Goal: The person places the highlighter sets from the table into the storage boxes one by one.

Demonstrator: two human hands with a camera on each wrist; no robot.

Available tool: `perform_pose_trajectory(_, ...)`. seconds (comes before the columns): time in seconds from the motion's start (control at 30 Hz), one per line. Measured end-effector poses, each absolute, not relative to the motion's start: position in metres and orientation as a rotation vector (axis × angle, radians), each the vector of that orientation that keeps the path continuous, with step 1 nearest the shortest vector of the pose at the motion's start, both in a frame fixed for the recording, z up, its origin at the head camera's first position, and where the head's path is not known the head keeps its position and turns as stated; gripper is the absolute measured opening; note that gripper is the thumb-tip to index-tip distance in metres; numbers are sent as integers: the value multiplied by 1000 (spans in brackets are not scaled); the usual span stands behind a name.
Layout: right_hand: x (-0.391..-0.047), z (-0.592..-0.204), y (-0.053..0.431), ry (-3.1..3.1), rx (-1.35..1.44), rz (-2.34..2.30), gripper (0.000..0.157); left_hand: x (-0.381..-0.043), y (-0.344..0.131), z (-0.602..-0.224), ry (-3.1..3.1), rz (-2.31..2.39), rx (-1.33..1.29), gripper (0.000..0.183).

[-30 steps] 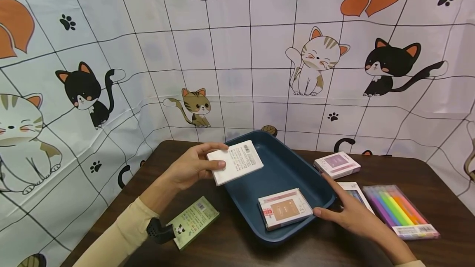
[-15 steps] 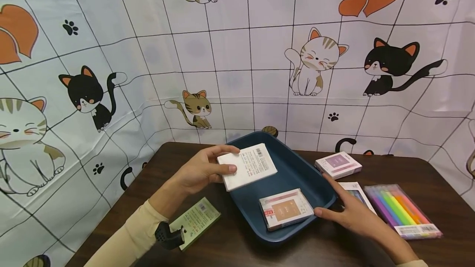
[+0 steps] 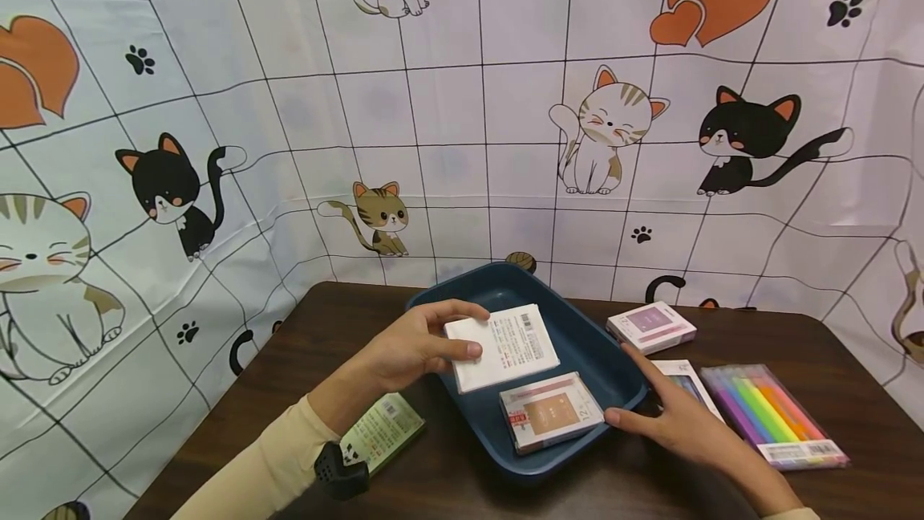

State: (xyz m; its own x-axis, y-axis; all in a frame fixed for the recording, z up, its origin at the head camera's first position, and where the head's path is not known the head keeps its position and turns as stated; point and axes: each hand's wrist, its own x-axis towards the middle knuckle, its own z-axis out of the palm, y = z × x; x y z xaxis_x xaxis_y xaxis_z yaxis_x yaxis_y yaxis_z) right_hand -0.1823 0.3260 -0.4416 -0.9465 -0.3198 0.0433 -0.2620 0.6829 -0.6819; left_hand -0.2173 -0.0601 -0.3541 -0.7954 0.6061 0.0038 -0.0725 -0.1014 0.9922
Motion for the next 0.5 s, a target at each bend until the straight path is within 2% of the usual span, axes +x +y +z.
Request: perform_pose_trajectory(0.5,-184,-443,327,2816,-489,-1101,91,-220,-35,-368,1719,1898,597,43)
